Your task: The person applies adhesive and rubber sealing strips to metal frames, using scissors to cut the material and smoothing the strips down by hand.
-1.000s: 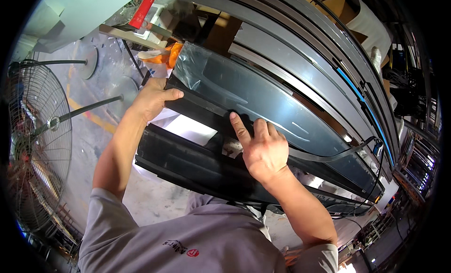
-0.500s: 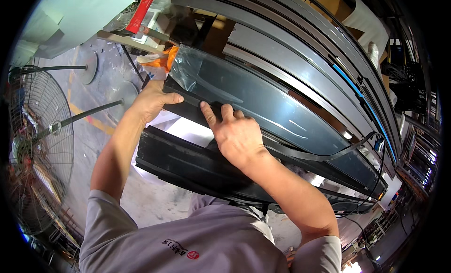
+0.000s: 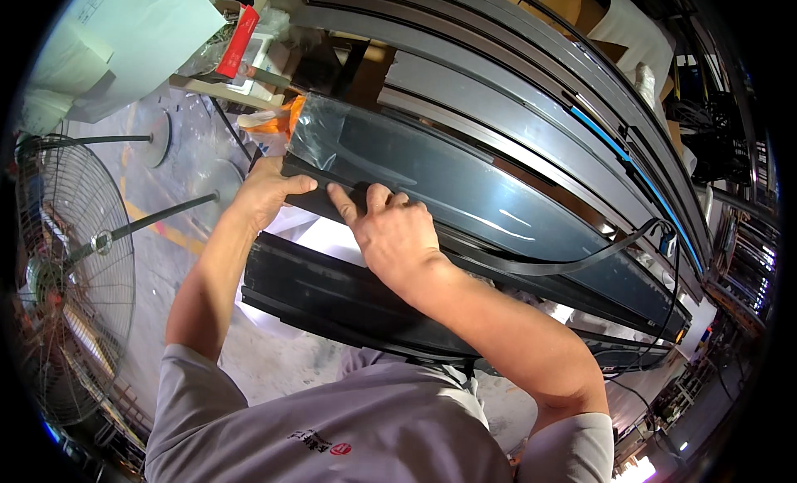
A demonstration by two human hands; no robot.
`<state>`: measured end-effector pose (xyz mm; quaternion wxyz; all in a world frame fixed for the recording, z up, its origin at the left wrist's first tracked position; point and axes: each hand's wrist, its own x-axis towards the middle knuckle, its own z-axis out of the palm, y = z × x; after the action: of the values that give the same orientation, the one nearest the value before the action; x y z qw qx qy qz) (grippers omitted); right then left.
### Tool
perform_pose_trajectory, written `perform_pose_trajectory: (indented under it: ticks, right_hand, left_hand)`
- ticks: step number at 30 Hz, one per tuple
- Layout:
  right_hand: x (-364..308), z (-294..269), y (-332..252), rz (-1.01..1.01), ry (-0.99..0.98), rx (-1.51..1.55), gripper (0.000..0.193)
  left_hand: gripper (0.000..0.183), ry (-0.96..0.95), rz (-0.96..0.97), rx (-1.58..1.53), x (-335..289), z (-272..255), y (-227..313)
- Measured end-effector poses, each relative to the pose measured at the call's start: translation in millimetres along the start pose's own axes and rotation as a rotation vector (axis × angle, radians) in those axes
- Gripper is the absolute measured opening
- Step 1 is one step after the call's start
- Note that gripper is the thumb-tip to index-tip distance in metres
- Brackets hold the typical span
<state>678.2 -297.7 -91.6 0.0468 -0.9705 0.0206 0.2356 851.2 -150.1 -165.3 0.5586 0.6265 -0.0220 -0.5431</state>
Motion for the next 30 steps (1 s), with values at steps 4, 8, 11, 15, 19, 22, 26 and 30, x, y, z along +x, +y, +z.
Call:
perform_pose_trajectory:
  ticks: [4, 8, 11, 15, 19, 22, 26, 30]
  right_hand:
    - [3.6, -5.9, -2.3, 0.012, -0.082, 0.124, 0.067]
    - [11.8, -13.7, -0.1, 0.001, -0.139, 0.175, 0.066]
    - [14.8, -22.3, -3.4, 0.008, -0.202, 0.151, 0.066]
    - [16.1, -29.0, -1.1, 0.014, -0.250, 0.185, 0.065]
    - [5.0, -6.4, 0.0, 0.029, -0.095, 0.229, 0.067]
    - [5.7, -4.7, 3.0, 0.037, -0.106, 0.286, 0.067]
    - [5.6, 1.6, 7.6, 0.014, -0.080, 0.304, 0.066]
    - [14.4, -12.5, 18.7, -0.058, -0.179, 0.344, 0.065]
  left_hand:
    - [0.037, -0.006, -0.025, 0.016, -0.3, -2.5, -2.4]
    - [0.038, 0.023, -0.018, 0.020, 7.9, -5.4, -10.1]
    - [0.039, 0.034, -0.011, 0.005, 7.5, -2.0, -13.1]
    - [0.038, 0.063, -0.049, 0.007, 10.2, -3.4, -12.4]
    - [0.037, 0.074, -0.054, -0.009, 0.0, 7.3, -0.3]
    - [0.037, 0.024, 0.006, -0.028, 3.2, 4.2, -5.1]
    - [0.038, 0.038, -0.002, -0.005, 3.7, 3.3, -5.8]
    - [0.041, 0.112, -0.002, 0.035, 8.3, 3.0, -8.4]
